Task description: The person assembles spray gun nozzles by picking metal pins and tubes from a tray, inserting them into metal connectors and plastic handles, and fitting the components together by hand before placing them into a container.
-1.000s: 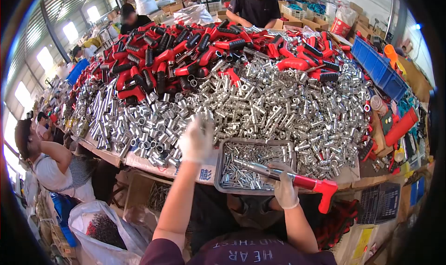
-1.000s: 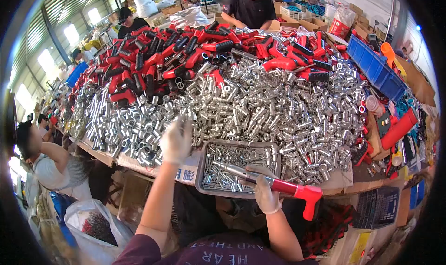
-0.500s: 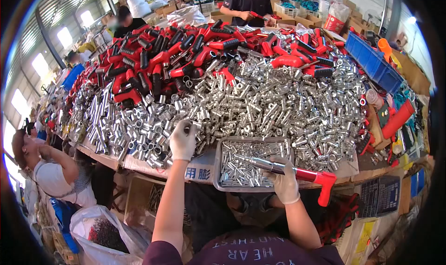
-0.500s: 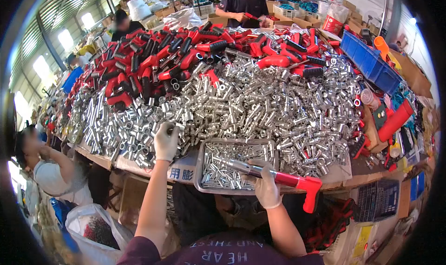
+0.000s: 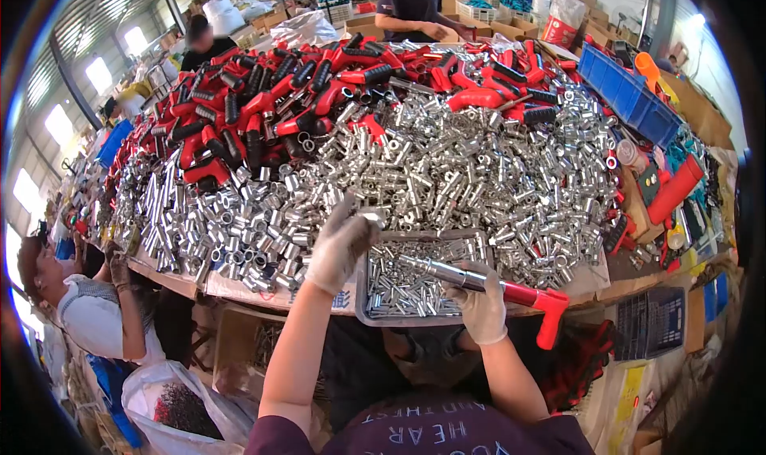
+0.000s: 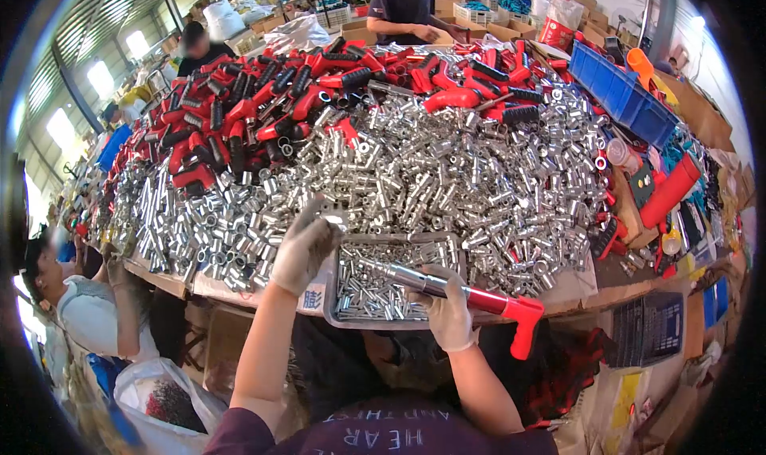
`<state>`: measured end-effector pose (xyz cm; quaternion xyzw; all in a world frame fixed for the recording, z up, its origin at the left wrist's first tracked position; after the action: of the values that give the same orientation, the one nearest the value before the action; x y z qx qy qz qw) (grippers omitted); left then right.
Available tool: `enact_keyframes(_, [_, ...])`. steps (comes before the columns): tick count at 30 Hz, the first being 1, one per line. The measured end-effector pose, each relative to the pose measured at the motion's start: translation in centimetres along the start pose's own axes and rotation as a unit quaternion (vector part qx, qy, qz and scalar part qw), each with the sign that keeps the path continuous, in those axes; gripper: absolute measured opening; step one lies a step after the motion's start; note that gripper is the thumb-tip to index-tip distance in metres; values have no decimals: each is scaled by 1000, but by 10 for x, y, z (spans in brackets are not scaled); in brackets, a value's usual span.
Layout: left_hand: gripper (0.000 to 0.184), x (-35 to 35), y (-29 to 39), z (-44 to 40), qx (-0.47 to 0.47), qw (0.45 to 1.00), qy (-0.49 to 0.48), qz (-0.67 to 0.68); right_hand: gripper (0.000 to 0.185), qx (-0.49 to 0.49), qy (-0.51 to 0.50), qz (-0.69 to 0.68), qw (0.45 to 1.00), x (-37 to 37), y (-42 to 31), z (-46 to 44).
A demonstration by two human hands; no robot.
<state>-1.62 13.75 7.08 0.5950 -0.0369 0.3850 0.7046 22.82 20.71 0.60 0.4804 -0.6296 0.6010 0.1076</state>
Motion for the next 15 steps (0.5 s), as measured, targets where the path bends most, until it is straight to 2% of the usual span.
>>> enact_keyframes(2, [36,12,-14,14,-29,987,-16,-160,51,-27,7,-15,999,-3,-2,1])
enact_keyframes(6, [31,36,-29,32,-25,954,-42,-295,50,-10,-2,27,1000,0,0,0])
enact_keyframes(7, [27,37,-38,32,-62,946,-36,-316,50,-11,0,26,1000,0,-1,1])
enact_keyframes(8, [24,37,-45,33,-98,936,-30,-336,43,6,-10,89,996,1,-2,3])
enact_keyframes(9, [21,36,-48,33,-93,910,-23,-404,36,23,-20,152,988,2,-2,4])
enact_keyframes(10, [21,35,-50,33,-94,909,-26,-405,32,40,-30,215,975,1,-2,6])
enact_keyframes(12, [27,39,-48,34,-31,857,-39,-513,30,12,-39,259,965,-4,-1,5])
enact_keyframes(14, [24,47,-48,43,-48,869,-39,-490,31,23,-34,263,964,-5,0,6])
enact_keyframes(15, [20,52,-47,49,5,881,-38,-471,31,24,-33,263,964,-3,-1,6])
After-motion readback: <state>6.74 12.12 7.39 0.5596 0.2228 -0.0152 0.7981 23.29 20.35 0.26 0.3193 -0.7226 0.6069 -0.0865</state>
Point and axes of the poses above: each hand's wrist, its own z-axis away from the middle knuckle, its own x-axis out of the palm, y = z × x, the point moved 6 cm from there along -z, towards the middle knuckle, and after that the axes turned 13 degrees about -x, right-handed, at the moved point
